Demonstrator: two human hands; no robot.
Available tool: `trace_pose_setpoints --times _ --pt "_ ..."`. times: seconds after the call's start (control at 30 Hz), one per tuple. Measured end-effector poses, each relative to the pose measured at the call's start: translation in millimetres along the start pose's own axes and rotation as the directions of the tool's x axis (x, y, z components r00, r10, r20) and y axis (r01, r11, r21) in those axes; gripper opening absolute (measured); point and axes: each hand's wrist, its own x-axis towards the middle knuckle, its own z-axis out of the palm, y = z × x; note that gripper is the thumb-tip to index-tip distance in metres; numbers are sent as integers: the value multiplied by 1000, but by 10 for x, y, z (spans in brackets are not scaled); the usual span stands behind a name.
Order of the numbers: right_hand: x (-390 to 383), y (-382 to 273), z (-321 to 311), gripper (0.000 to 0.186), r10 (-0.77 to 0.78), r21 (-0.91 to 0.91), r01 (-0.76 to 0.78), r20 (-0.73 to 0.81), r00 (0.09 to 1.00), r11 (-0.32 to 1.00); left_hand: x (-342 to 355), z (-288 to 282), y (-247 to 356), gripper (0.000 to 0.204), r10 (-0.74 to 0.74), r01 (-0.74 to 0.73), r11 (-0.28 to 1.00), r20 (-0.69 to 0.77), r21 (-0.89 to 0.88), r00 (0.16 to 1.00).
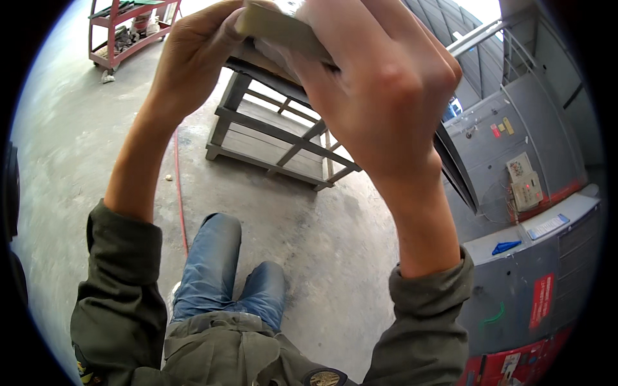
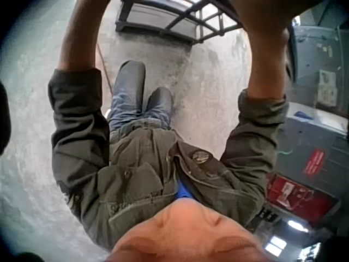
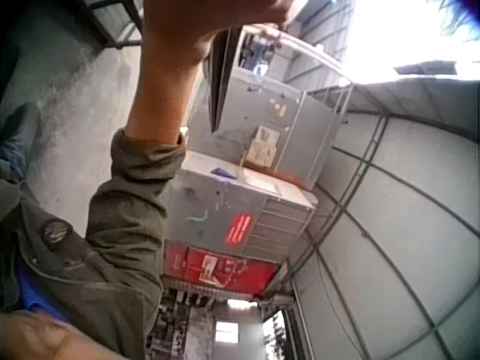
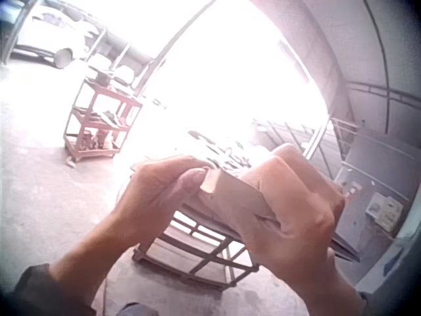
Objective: The person sands the edges and surfaces of a car door frame and a curved trim piece using a sanding block. The person repositions the parts on a stand to reach different areas and continues sanding until the clip ends.
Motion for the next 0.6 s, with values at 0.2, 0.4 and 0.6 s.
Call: trace_pose_setpoints --times 0.2,0.4,0.6 --pt "-825 350 -922 23 98 -125 -69 240 966 990 87 -16 62 40 -41 38 997 54 66 998" --pt "-642 367 -789 26 -58 -70 72 184 981 995 51 220 -65 42 143 -116 958 -87 262 986" --pt "-323 281 -472 15 10 -151 29 254 967 988 33 31 -246 46 353 -296 889 -111 350 929"
